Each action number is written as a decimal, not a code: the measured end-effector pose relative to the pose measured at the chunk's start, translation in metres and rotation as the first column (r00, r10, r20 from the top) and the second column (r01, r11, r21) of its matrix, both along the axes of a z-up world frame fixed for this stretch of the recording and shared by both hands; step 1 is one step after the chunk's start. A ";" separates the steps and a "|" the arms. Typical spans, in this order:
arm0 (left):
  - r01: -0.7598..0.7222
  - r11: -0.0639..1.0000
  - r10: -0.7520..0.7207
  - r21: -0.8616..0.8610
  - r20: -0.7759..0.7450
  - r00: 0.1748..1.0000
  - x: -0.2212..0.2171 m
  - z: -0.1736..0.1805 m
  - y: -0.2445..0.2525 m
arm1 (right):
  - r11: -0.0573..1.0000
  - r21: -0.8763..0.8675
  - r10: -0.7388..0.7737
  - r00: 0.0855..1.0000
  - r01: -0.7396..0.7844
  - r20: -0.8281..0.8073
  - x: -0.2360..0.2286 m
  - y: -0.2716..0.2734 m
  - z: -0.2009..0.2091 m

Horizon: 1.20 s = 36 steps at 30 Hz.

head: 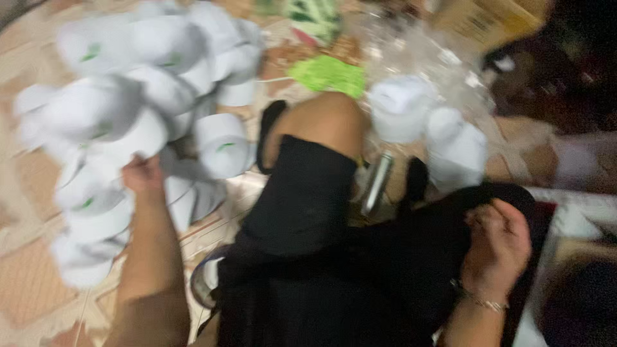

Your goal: The person sits on the floor and cleans white baseball caps one by one. They wipe the caps with a watermelon-patterned cloth, use a handheld steamer to heat the surface, and spray a can onto the cap before stacking the cleaned items.

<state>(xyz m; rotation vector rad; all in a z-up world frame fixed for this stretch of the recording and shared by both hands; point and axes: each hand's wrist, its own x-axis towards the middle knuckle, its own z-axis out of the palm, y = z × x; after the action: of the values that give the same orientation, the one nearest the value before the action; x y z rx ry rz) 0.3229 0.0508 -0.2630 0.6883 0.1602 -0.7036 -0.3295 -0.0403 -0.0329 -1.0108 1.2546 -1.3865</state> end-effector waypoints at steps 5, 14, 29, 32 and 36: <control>-0.123 0.991 0.113 0.051 0.173 0.978 0.025 -0.007 0.002 | 0.987 0.100 -0.077 0.925 0.122 -0.373 0.024 -0.006 0.025; 0.106 0.705 -0.069 0.701 -0.081 0.994 0.043 -0.013 -0.001 | 0.876 0.477 0.358 0.761 -0.073 -0.541 0.050 -0.101 -0.042; -0.118 0.296 -0.343 0.948 0.220 0.913 0.019 0.027 -0.002 | 0.977 -0.005 -0.037 0.146 0.212 -0.989 0.045 -0.248 -0.386; -0.126 0.288 -0.369 0.949 0.232 0.900 0.023 0.037 -0.010 | 0.958 -0.026 -0.093 0.227 0.285 -0.969 0.052 -0.243 -0.362; -0.137 0.287 -0.399 0.948 0.248 0.883 0.018 0.032 0.009 | 0.988 -0.090 -0.113 0.188 0.127 -0.976 0.053 -0.242 -0.327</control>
<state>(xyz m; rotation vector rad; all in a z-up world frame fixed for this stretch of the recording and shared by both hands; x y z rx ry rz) 0.3412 0.0602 -0.2313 2.0982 0.0765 -0.5252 -0.2768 -0.2820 -0.3599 -1.9957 2.3166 -0.6619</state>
